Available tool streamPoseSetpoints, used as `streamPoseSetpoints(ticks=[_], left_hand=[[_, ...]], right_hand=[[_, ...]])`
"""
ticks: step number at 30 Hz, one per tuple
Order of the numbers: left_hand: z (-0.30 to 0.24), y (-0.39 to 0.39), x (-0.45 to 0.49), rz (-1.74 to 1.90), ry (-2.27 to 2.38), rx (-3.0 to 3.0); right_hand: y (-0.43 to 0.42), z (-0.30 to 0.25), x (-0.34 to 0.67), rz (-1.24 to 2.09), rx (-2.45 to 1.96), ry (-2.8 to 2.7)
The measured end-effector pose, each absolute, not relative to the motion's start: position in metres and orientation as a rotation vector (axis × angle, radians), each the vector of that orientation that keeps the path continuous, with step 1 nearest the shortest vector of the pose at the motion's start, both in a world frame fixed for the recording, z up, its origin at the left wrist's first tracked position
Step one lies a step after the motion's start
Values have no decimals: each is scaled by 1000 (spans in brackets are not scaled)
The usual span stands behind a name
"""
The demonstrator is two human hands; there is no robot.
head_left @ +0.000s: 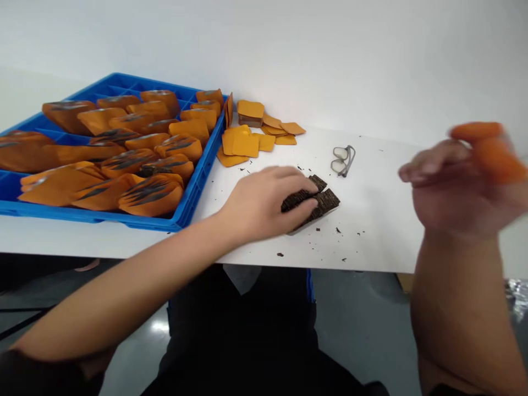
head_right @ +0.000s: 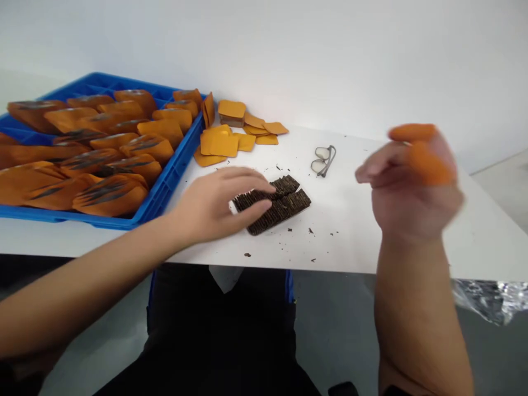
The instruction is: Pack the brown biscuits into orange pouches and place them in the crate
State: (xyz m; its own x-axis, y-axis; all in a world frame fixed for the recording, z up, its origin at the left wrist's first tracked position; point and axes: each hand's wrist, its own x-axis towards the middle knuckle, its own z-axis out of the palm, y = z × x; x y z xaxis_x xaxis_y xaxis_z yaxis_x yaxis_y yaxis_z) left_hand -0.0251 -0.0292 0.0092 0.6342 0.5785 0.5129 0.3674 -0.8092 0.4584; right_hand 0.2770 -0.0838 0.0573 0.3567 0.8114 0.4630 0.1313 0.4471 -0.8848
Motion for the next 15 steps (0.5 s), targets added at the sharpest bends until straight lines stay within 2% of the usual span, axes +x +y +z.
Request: streamPoseSetpoints(ticks=[3,7,11,15], left_hand=[[1,13,-1,922,1075,2559],[-14,55,0,925,1457,2485],[-22,71,-12,882,1779,2437],[-36,82,-17,679,1991,2342]], right_hand=[[-36,52,263,578,-1099,-1378],[7,6,275,475,-1117,-1448],[16,-35,292,320,-1196,-1555],[12,-47,295,203,-1285,-1622]])
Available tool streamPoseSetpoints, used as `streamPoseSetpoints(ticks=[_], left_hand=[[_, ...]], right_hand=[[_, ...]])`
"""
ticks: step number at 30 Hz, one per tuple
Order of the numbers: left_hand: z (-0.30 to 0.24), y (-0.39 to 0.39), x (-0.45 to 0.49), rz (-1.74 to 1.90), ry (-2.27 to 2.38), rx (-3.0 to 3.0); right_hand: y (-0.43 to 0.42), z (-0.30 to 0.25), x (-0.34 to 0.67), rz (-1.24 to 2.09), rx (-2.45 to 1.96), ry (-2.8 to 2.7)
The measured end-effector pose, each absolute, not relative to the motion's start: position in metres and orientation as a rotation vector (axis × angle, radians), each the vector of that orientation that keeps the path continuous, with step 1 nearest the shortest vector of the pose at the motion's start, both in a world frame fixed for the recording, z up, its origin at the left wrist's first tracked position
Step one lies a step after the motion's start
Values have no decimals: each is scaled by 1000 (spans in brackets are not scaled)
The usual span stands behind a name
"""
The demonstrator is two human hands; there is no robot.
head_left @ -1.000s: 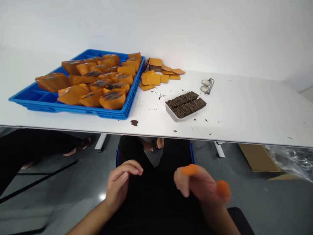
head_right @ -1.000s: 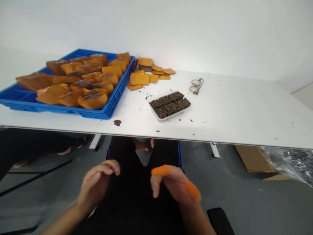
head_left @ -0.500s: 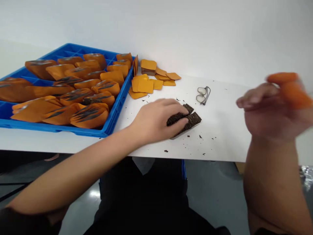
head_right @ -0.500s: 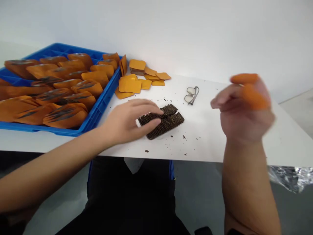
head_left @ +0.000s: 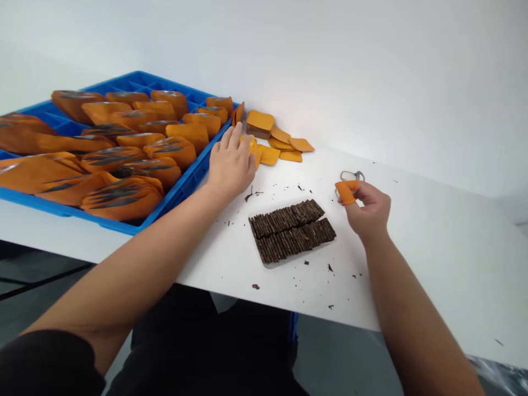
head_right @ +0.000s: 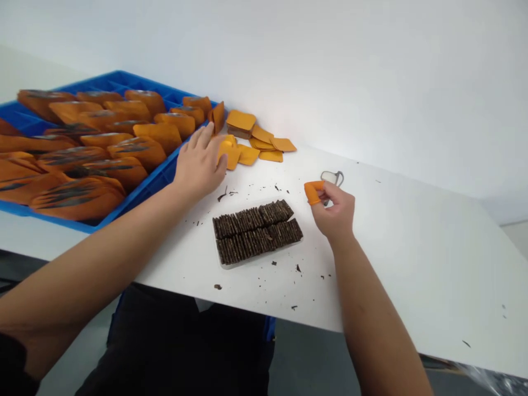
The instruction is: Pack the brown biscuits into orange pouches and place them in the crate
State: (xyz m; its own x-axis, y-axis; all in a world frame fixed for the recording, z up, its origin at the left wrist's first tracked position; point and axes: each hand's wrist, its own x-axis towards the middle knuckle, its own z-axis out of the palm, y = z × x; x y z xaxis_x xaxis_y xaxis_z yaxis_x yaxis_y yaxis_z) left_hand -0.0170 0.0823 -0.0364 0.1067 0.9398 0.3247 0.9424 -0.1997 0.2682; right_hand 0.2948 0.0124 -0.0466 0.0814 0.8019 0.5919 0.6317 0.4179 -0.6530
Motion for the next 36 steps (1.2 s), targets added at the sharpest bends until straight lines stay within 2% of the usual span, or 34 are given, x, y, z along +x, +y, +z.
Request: streamPoseSetpoints(ticks=[6,22,27,36], left_hand=[[-59,98,-16,-355,-2203,-2309],[-60,95,-4,-442,-1968,-2425],[-56,91,-5,-621,-1814,-2454],[-41,72,-8,-1310,-1333,-2526]], right_hand=[[10,-47,292,196,-1376,-1693],[4,-46,292,135,-1469,-1862],[4,-44,289,113,-1438,-1914],[5,-41,281,-56,-1310,-1875]])
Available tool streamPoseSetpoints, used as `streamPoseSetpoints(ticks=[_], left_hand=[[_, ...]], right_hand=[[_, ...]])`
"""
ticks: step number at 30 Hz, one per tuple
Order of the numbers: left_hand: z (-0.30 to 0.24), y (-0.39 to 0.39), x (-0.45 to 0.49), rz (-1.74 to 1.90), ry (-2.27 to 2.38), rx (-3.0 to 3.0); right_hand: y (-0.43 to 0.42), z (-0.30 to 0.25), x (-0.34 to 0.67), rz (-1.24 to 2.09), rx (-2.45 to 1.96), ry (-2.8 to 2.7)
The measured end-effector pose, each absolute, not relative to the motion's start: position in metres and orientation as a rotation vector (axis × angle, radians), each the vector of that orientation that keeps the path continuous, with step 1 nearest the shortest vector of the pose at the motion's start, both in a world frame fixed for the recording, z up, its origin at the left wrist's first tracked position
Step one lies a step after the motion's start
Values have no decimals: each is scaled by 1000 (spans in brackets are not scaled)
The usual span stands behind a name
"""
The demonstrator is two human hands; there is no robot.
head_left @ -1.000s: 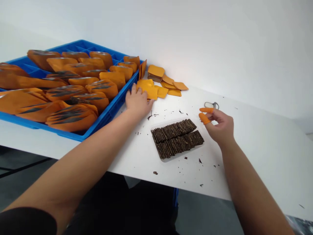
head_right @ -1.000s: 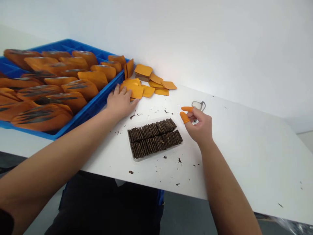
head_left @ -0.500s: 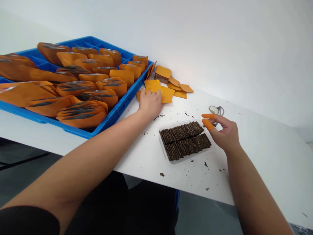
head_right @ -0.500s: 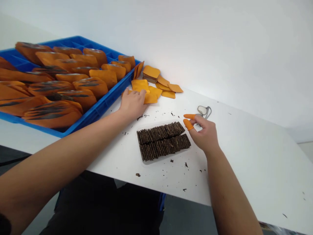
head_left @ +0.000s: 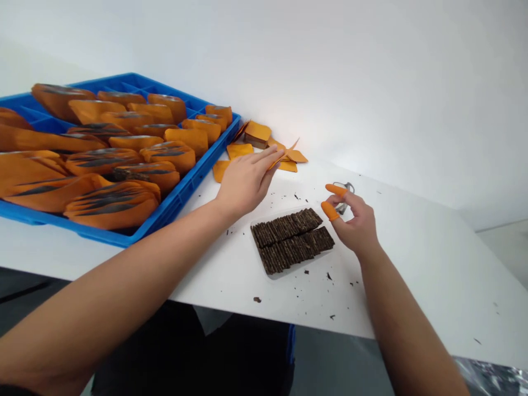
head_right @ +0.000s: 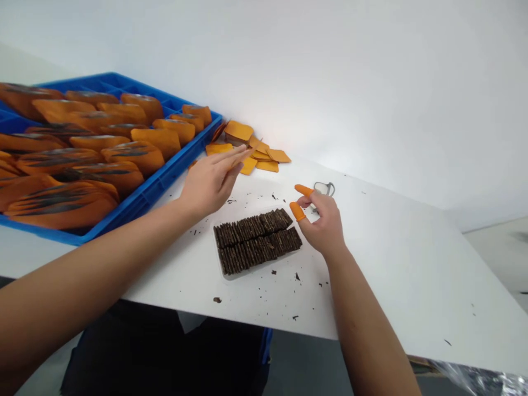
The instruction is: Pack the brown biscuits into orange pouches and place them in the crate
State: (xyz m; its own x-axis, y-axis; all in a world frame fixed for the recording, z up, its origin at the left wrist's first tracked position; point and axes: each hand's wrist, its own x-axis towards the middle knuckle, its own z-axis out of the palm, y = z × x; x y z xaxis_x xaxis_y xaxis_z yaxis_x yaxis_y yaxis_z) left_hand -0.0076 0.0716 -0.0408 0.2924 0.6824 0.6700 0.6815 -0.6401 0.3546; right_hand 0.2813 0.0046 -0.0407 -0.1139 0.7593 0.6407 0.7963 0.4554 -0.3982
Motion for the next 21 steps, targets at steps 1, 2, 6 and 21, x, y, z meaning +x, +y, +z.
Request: streamPoseSetpoints(ticks=[1,2,6,21], left_hand=[[-40,69,-8,1375,1257,2514],[-39,67,-8,1431,1194,2496],[-37,58,-7,1560,1053,2385],[-13,7,7,1183,594,2182]], right_hand=[[3,-40,280,-81,-1291,-1843],[2,-40,278,-112,-1265,-1797],[-7,-38,270,-241,-1160,-1526],[-32,-30,218,425,-844,-1663]])
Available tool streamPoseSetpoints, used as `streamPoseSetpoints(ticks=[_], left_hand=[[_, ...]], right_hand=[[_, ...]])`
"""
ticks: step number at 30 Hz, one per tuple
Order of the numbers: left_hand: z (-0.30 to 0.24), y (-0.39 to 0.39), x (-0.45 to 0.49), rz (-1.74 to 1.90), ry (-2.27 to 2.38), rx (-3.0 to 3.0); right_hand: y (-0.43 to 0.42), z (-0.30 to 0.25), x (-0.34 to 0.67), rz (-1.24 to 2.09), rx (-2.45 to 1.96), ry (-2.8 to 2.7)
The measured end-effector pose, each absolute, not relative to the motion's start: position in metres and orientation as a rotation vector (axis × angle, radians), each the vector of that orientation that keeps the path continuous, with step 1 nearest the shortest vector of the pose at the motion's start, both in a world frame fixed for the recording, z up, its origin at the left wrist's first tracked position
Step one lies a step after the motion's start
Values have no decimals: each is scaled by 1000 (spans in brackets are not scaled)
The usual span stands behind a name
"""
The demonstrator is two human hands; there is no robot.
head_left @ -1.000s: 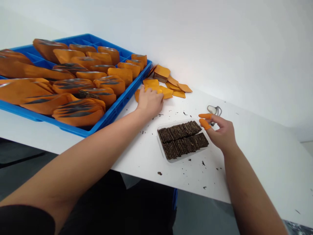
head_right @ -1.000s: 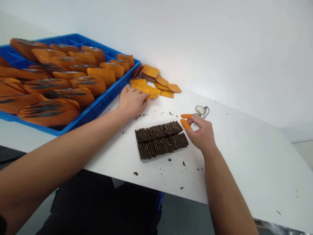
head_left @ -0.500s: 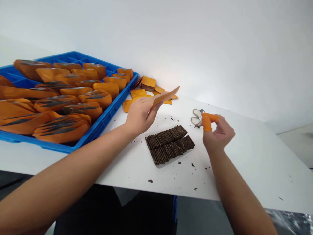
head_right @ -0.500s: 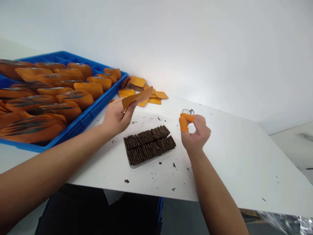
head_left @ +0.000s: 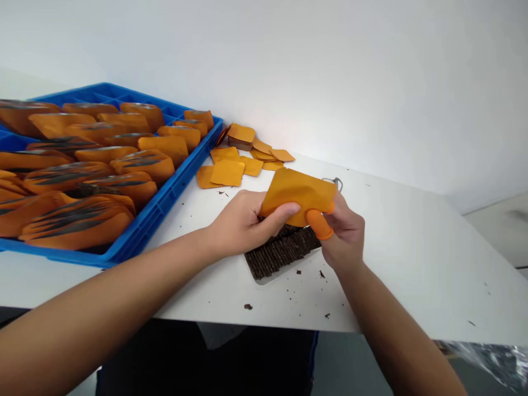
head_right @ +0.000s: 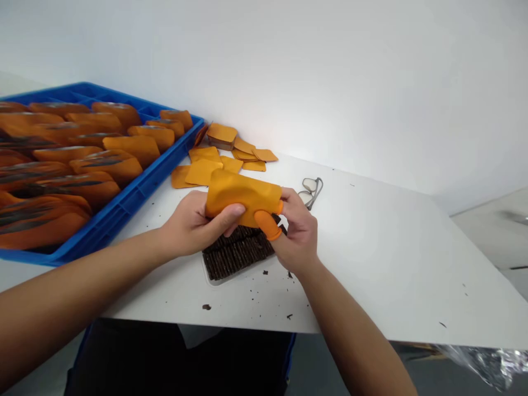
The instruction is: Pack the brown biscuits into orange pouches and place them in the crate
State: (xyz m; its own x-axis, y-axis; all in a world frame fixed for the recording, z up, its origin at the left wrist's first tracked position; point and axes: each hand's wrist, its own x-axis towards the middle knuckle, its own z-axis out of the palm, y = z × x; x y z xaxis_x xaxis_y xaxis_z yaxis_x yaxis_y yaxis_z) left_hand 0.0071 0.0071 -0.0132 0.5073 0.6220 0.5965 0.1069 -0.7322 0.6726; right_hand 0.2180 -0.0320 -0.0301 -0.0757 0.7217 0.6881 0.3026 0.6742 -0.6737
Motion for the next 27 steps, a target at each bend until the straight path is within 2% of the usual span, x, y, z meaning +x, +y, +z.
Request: streamPoseSetpoints(ticks=[14,18,27], left_hand=[[-8,-6,3,1282,853,2363],[-6,-6,3,1421,915,2469],[-8,-7,2,1408,804,2381]], right_hand=[[-33,-37,217,595,-867,-1577],[-33,-37,219,633,-863,-1591],[-32,-28,227,600,-854,-1536]])
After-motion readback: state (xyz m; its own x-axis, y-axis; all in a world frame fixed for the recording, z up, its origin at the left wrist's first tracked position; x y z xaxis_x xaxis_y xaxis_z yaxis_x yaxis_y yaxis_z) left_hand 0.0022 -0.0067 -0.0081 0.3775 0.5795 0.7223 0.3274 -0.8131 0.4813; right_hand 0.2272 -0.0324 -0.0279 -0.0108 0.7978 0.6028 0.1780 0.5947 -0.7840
